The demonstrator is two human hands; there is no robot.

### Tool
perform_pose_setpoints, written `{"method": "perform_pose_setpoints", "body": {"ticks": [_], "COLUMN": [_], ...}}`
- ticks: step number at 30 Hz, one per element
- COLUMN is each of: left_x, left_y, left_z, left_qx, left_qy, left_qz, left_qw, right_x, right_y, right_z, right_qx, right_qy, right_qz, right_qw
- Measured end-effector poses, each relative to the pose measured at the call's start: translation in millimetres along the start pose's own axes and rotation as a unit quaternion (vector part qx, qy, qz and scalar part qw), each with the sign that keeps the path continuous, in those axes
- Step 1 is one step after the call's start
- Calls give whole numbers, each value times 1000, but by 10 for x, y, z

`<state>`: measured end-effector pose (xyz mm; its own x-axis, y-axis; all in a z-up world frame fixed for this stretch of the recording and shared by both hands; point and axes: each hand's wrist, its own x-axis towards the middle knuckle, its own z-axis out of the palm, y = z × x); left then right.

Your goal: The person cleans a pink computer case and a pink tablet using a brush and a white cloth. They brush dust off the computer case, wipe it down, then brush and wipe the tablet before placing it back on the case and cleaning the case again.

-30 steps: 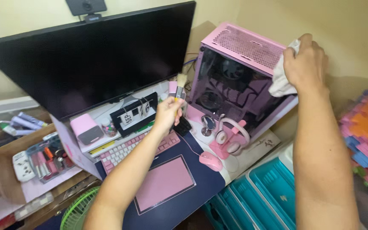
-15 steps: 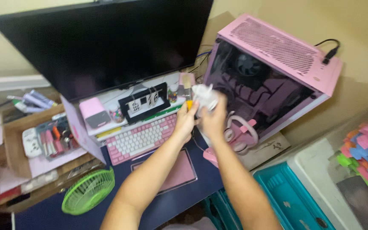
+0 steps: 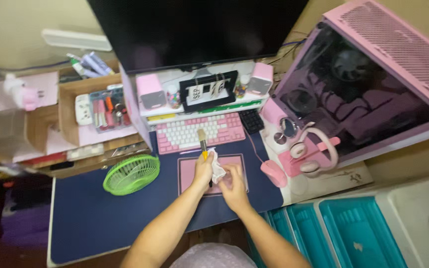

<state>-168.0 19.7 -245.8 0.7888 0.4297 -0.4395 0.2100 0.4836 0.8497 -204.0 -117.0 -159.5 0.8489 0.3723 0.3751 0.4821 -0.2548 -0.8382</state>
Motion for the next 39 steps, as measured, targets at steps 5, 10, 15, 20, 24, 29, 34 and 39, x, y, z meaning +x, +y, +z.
{"method": "perform_pose_setpoints", "body": {"ticks": [5,10,15,20,24,29,34,39], "left_x": [-40,-222,-419,-610,-701,-783,-664,-549], "left_y": [-295,-446,-460,-527,-554,-686,-818,-654], "left_z": [-203,-252,-373,-634,-776,-882,-1025,-1302], "left_qx": [39,154,50,23,13,33,32,270], "left_qy": [-52,-26,-19,31,59,23,-22,156], "left_qz": [58,122,0,41,-35,29,-4,97], "left_qw": [996,980,999,998,998,999,999,945], "right_x": [-97,-118,-254,-527,-786,-831,-697,-157], "right_y": [98,368,494,173,-62,367,1014,1198], "right_z": [237,248,225,230,406,689,629,153], "right_qx": [4,36,81,-24,1,64,151,102], "right_qy": [-96,-138,-197,-134,-134,-194,-276,-160], "right_qz": [101,134,137,-4,-122,106,239,257], "right_qw": [990,981,967,991,983,973,919,948]}}
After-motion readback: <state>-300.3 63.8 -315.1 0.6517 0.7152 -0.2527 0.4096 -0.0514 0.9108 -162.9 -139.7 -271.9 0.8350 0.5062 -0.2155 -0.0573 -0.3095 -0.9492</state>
